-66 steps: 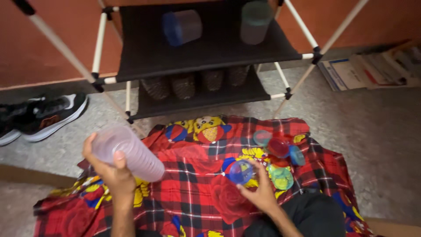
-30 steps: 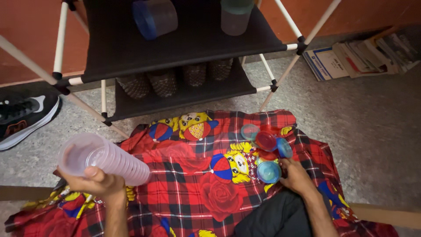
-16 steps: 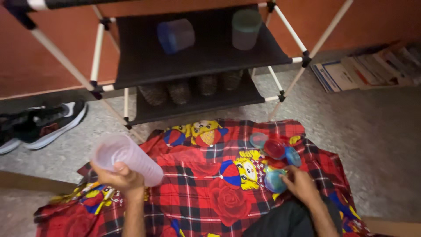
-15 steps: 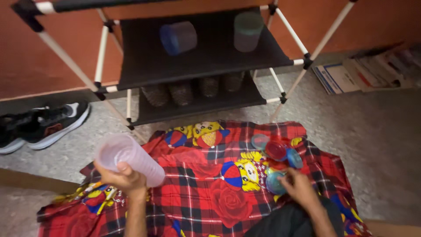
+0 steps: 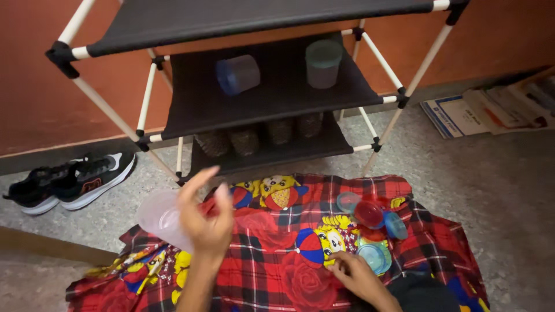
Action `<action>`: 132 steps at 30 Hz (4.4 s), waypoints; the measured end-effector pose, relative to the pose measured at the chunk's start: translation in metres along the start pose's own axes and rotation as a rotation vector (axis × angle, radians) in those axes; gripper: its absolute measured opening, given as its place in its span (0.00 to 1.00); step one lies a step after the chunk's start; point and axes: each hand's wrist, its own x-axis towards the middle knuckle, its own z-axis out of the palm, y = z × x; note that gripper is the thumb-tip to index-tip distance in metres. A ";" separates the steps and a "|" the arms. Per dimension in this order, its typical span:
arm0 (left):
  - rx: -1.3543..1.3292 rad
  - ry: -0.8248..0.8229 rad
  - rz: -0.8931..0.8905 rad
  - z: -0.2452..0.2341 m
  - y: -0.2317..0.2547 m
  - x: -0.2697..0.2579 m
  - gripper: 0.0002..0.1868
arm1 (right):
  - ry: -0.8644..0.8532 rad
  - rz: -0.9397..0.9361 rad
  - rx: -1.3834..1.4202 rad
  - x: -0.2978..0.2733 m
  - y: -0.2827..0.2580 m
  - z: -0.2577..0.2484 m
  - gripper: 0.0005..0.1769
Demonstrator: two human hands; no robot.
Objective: The person sits on a patterned cloth on the floor and repeatedly takes small plastic containers from a two-tiered shelf. They open each container, place the lid on the cloth, and then stack the container body onto a growing pile. The person continues this process, handling multiple containers one by one.
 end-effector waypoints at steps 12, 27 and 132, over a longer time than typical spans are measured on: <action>0.458 -0.315 -0.083 0.144 -0.126 0.188 0.69 | 0.040 -0.019 0.090 0.007 0.031 0.010 0.08; 0.074 -0.810 0.218 -0.013 -0.001 -0.076 0.58 | 0.060 0.082 0.021 0.004 0.005 0.007 0.09; 0.385 -0.227 -0.210 -0.116 -0.036 0.023 0.34 | 0.160 -0.049 0.128 0.002 -0.040 0.046 0.47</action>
